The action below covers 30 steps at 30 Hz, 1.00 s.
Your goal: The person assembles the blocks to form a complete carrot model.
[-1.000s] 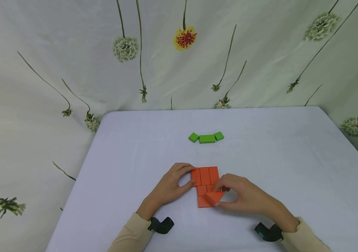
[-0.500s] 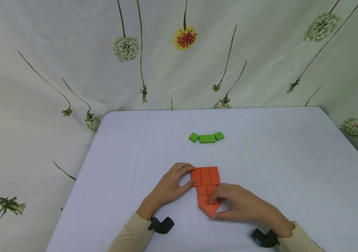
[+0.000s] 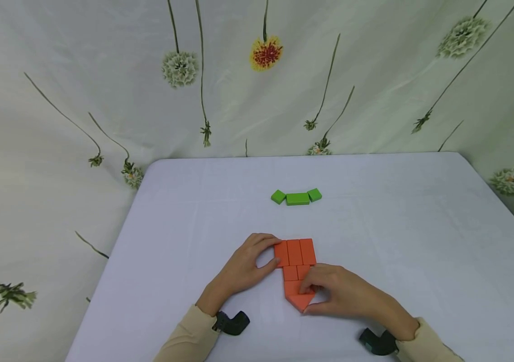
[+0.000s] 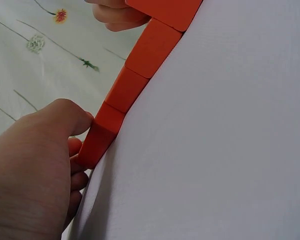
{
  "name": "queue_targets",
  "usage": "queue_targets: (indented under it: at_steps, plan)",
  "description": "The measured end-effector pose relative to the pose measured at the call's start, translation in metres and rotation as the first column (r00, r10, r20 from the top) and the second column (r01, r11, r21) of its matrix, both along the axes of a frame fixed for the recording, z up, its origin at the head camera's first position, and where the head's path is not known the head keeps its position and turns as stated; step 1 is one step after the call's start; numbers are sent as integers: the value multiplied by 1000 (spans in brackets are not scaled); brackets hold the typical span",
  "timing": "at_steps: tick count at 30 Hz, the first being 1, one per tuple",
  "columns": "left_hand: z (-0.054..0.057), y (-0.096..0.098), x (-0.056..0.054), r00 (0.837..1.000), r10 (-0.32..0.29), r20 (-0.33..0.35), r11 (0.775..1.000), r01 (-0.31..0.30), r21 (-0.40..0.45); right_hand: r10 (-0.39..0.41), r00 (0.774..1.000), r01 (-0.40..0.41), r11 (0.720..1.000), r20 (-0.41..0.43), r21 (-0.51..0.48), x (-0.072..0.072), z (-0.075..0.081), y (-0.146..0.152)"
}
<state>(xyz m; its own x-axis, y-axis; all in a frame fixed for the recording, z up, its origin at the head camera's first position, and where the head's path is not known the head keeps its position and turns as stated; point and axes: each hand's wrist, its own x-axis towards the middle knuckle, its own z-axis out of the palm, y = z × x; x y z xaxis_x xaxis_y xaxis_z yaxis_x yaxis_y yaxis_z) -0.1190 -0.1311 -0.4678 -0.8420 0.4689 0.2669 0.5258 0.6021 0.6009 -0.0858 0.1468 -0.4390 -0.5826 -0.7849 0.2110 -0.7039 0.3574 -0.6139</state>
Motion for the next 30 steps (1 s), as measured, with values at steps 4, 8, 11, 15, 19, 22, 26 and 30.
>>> queue_targets:
  at_steps: [4,8,11,15,19,22,26,30]
  plan:
    - [0,0,0,1000,0,1,1000,0,4,4,1000,-4,1000,-3,7,0,1,0]
    - [0,0,0,1000,1,1,1000,-1,4,8,1000,-8,1000,2,16,-1,2,1]
    - [0,0,0,1000,1,4,1000,-1,5,5,1000,-5,999,12,34,-1,3,1]
    - [1,-1,1,1000,1,7,1000,-2,6,-9,999,6,998,38,68,-1,7,3]
    - [1,0,0,1000,0,1,1000,0,3,-5,999,3,998,40,63,-2,9,6]
    - [0,0,0,1000,1,0,1000,-1,3,-2,1000,1,999,29,34,-4,10,10]
    - [1,0,0,1000,6,3,1000,-6,3,-30,999,31,999,27,-13,-10,12,13]
    - [1,1,0,1000,5,12,1000,-5,0,-57,998,56,995,-4,-86,-20,13,14]
